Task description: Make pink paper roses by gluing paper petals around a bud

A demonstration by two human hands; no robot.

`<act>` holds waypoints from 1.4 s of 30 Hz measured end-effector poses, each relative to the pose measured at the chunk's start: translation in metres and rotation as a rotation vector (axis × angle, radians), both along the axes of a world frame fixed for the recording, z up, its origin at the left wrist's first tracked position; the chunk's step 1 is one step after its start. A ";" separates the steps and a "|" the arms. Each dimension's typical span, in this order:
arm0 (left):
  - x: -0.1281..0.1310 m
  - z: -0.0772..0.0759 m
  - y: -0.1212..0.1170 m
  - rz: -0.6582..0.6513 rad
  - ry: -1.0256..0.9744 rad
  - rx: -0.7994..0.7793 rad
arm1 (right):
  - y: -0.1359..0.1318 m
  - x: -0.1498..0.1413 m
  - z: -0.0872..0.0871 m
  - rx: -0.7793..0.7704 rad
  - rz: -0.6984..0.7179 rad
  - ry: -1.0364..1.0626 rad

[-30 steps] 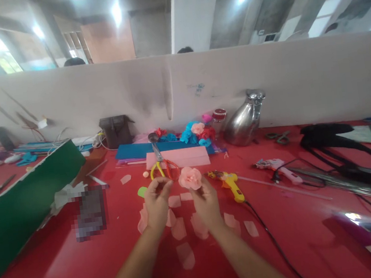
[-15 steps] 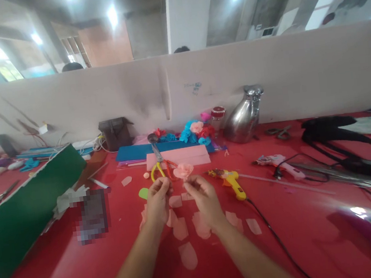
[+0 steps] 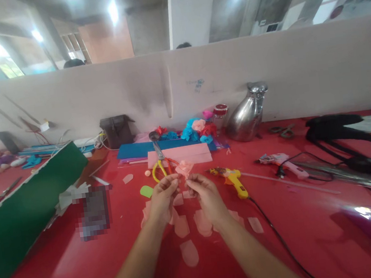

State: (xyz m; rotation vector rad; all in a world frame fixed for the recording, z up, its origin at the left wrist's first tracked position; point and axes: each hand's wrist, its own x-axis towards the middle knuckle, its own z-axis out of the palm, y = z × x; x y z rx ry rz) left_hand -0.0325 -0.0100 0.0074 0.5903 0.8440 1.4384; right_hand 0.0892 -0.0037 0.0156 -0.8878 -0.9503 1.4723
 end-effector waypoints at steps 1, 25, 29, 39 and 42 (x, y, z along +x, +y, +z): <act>0.000 -0.001 0.000 -0.014 0.001 0.004 | 0.001 0.000 0.000 -0.002 0.013 0.011; 0.001 0.007 -0.005 -0.020 0.035 -0.007 | -0.001 -0.002 0.000 -0.012 0.016 0.021; 0.001 0.006 -0.005 -0.006 0.044 -0.007 | -0.003 -0.003 0.000 -0.025 0.019 0.017; 0.001 0.003 -0.005 0.021 0.108 0.014 | -0.003 -0.003 0.000 -0.016 0.032 -0.005; 0.000 0.001 -0.004 0.009 0.091 0.012 | -0.003 -0.003 -0.001 -0.021 0.044 -0.008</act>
